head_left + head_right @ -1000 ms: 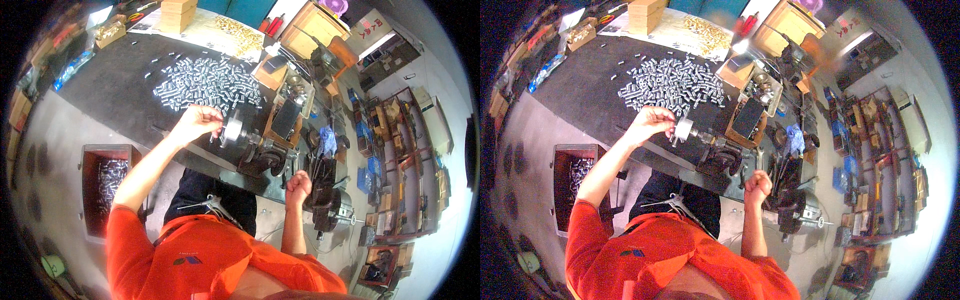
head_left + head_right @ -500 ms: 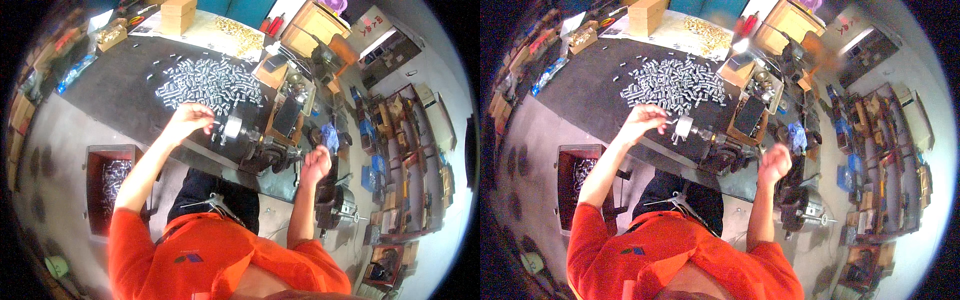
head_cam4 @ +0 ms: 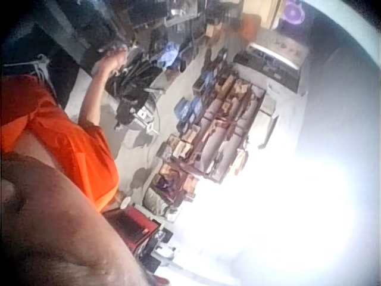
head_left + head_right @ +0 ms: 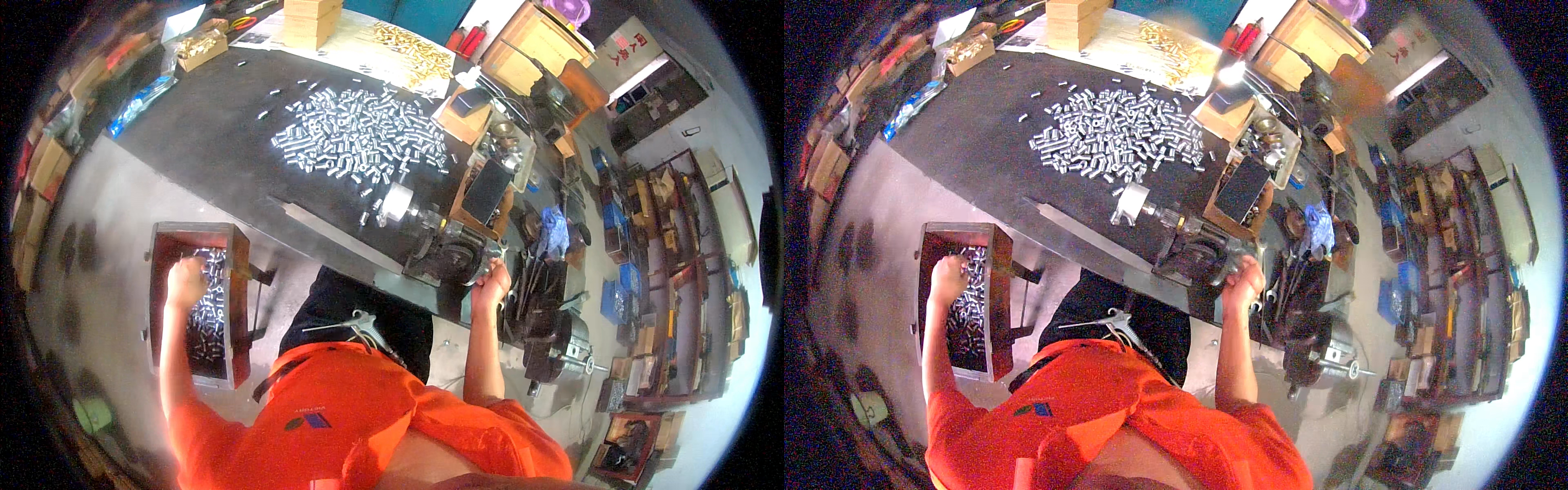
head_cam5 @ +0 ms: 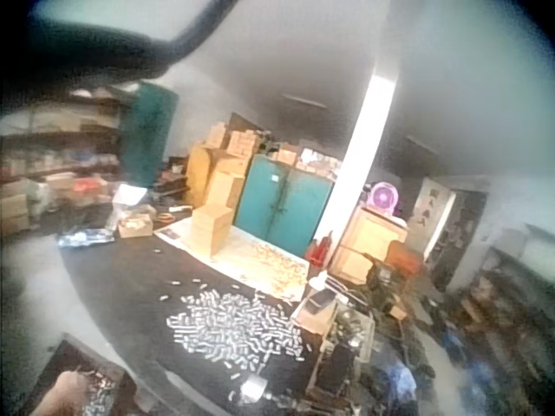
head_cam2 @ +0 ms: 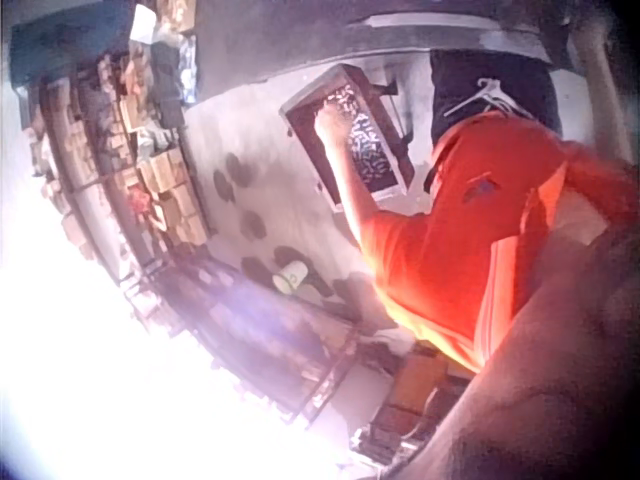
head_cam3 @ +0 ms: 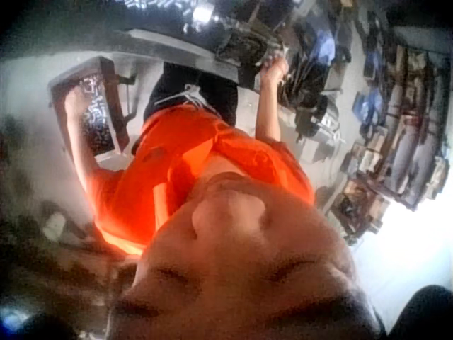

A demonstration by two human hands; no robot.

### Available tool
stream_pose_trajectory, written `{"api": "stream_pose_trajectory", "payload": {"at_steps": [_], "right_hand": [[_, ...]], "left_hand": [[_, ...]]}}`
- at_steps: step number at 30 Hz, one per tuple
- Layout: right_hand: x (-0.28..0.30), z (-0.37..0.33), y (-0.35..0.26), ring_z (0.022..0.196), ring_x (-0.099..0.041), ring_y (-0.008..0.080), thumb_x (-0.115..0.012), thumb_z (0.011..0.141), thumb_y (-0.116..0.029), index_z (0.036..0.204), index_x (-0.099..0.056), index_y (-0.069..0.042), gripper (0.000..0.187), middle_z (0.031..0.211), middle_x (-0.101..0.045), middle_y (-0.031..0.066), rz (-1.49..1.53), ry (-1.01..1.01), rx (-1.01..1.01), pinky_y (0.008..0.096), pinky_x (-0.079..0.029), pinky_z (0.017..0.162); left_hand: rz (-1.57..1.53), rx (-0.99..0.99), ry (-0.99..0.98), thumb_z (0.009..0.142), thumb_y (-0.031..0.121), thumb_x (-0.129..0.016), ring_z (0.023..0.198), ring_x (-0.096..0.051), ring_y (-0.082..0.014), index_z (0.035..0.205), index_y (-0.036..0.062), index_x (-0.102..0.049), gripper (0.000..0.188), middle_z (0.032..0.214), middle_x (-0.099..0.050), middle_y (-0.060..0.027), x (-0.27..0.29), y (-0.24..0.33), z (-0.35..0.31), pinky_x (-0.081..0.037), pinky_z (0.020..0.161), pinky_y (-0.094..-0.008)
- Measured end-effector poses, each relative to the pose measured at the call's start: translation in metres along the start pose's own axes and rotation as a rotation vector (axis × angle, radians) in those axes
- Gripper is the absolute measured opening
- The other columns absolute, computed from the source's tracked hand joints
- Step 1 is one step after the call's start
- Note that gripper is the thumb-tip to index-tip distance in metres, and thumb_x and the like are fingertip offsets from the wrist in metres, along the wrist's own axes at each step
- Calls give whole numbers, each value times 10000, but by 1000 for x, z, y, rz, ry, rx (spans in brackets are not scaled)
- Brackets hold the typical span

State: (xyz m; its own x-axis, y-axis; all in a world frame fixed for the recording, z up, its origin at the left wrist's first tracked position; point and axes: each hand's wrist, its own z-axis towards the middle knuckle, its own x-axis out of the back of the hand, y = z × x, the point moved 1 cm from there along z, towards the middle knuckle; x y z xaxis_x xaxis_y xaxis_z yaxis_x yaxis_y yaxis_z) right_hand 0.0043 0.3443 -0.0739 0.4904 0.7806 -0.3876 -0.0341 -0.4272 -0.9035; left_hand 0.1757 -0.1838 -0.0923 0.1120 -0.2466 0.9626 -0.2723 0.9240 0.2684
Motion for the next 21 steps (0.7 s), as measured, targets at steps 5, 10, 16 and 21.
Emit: {"api": "stream_pose_trajectory", "payload": {"at_steps": [5,10,16,21], "right_hand": [[3,-1,2,444,-228,48,-437,795,-114,786,-541,-69,113,555,-311,-66,-26,-11,0,203,-196,416],[14,-3,6,417,-303,69,-481,769,-126,799,-546,-24,125,518,-358,-31,42,-98,15,209,-250,385],[15,-11,3,447,-302,65,-463,769,-112,806,-522,-13,121,549,-361,-31,93,-106,19,210,-230,399],[16,-11,3,442,-283,57,-451,773,-104,813,-517,-13,119,547,-346,-32,93,-99,-9,208,-208,398]], "left_hand": [[-284,-152,67,688,130,-560,692,-589,-327,744,25,-591,123,707,-587,-180,10,83,33,-469,623,-393],[-391,-419,177,716,193,-564,677,-590,-316,795,62,-612,160,698,-597,-145,-15,204,99,-463,608,-392],[-356,-485,-99,688,205,-592,730,-590,-298,789,82,-601,159,719,-606,-125,-53,251,132,-458,637,-406],[-368,-575,-50,627,157,-563,659,-579,-326,794,83,-584,183,650,-585,-141,-46,253,119,-463,603,-416]]}}
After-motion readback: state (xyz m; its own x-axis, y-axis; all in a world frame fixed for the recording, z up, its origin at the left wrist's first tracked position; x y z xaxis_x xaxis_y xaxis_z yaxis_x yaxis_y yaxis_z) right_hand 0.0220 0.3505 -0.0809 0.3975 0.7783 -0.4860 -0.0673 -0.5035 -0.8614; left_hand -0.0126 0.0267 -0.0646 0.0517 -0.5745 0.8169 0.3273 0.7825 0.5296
